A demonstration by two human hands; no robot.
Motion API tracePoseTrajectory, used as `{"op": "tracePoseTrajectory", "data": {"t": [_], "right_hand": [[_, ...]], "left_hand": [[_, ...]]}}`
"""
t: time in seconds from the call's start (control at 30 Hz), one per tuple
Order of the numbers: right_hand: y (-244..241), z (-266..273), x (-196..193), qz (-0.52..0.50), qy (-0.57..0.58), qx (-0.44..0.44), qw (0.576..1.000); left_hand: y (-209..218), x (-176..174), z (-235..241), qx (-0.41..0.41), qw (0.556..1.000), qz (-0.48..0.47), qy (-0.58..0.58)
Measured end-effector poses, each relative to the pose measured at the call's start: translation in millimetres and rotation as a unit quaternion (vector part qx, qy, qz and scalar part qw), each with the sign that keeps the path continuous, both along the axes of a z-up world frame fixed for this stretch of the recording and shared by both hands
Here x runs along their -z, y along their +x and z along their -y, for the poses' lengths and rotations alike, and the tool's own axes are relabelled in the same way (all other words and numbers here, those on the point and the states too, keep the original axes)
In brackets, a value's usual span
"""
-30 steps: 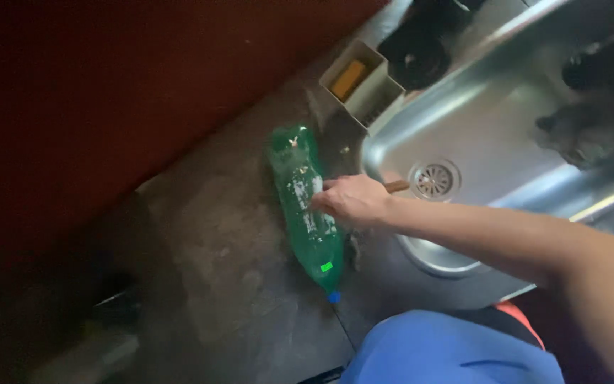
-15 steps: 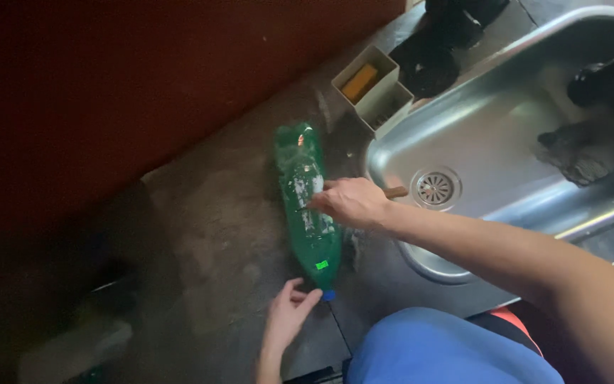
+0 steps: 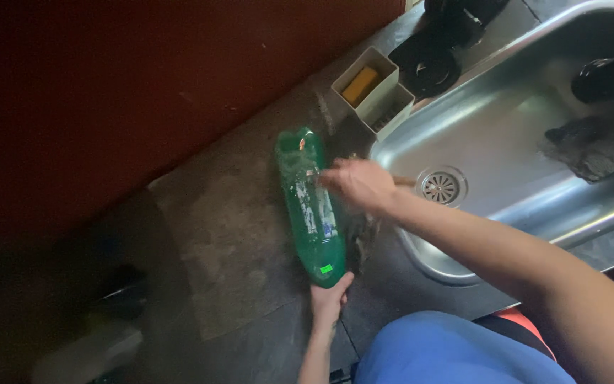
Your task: Washing a green plastic bottle in a sink using a sponge and water
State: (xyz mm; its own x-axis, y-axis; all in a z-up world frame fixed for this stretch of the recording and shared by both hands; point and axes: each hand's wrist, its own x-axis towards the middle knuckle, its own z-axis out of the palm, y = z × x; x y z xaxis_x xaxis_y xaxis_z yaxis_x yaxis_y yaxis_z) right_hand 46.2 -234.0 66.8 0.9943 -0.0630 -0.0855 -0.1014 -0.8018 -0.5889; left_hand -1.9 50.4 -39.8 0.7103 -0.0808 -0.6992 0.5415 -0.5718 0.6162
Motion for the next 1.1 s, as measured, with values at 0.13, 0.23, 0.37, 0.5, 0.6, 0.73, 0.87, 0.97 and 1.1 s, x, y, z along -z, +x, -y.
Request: {"op": "tracePoseTrajectory", "data": {"t": [0.13,0.23,0.37,0.5,0.6,0.73,0.87,0.97,1.1], "right_hand": [[-15.4,-24.8,18.1,0.015,-0.13,-0.073,0.989],[-48.3,-50.6,6.1,-0.016,-0.047,-0.182,0.982],[-15.6,-9.3,-12.0,-0.02,-0.085,-0.015,0.996],[-41.8,-33.7,4.2,-0.031,-0.051,-0.105,0.993],[-35.8,-19.5,-4.2,-0.04,-0.03,-0.054,0.997],[-46.7,-19.0,35.2,0.052,0.017,-0.036,0.998],[-56.6,-31.3,18.3,0.103,0.032,-0.115,0.987],[-34.1,6.1,16.4,0.002,0.03,0.105,0.994],[-68.0,21.7,40.9,0.001,0.158,0.244,0.957]], "left_hand": [[-6.0,41.4,-5.3,-0.033,0.999,0.027,0.009],[-13.7,26.7,2.5,-0.012,0.992,0.101,-0.079],[-10.5,-27.4,25.1,-0.037,0.995,0.022,0.094],[-11.3,-21.8,19.1,-0.024,0.998,0.03,0.058],[-10.5,-21.3,22.1,-0.016,0.996,0.039,0.079],[-12.2,-29.5,27.7,-0.007,0.989,0.02,0.143],[-13.6,17.1,10.5,-0.047,0.992,0.116,-0.004],[-10.5,11.5,9.5,-0.023,0.994,0.068,0.085],[-6.2,11.5,-9.7,-0.022,0.988,0.053,0.14]]}}
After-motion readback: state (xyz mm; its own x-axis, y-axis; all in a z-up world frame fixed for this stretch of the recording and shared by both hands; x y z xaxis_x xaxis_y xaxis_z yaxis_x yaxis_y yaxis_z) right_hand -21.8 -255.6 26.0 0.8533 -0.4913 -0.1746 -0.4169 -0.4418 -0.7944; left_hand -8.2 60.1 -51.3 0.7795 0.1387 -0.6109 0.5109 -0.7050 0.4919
